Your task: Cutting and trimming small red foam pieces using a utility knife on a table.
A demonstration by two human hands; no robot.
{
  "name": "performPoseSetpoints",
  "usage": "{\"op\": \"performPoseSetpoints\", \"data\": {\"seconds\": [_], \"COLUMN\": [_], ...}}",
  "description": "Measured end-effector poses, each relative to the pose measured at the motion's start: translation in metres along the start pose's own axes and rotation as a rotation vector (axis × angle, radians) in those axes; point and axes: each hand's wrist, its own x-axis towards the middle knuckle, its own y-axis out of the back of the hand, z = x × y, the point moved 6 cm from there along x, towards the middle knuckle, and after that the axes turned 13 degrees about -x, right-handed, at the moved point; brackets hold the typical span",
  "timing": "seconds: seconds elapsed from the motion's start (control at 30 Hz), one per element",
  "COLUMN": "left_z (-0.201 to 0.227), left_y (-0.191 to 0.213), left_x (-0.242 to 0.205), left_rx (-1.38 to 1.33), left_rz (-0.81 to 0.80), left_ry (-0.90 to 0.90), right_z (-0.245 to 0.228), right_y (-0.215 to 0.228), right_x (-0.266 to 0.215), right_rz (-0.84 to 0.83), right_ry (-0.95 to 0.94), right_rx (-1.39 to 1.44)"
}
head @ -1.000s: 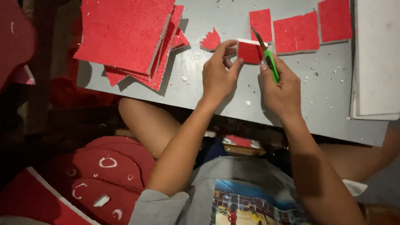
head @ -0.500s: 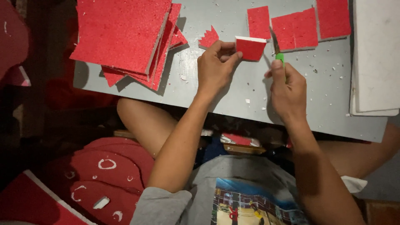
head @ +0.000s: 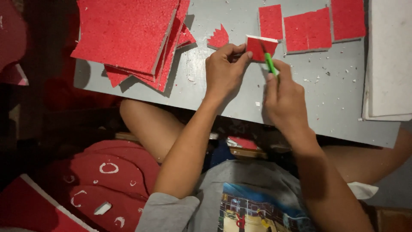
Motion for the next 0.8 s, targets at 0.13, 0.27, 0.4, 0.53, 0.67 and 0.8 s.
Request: {"op": "performPoseSetpoints", "data": {"seconds": [0.13,0.27,0.4,0.53,0.67,0.8], "left_z": [-0.005,0.003,0.002,-0.001,-0.004,-0.002], "left_y": [0.000,0.001,0.001,0.001,0.001,0.001], "left_x": [0.002,-0.002,-0.001,0.000,0.001,-0.001], "left_rx": [0.011,-0.032,-0.014,0.019,0.047,0.092], "left_rz": [-0.005,-0.023,-0.014,-0.018,-0.019,-0.025], "left_ry": [-0.070,-0.005,-0.019,-0.054,-0.021,-0.067], "right_z": [0.008,0.003,-0.001,0.000,0.000,-0.003], "right_y": [-0.019,-0.023,-0.024,-0.027,-0.028,-0.027], "right_x": [0.005,0.006,0.007,0.007,0.005,0.000], "right_rz": [0.189,0.344,0.318,0.320,0.356,0.418], "right_ry": [0.118,0.255,0.268,0.269,0.252,0.240], "right_rx": [-0.372,-0.428,-0.389,-0.419,-0.497,-0.720]}}
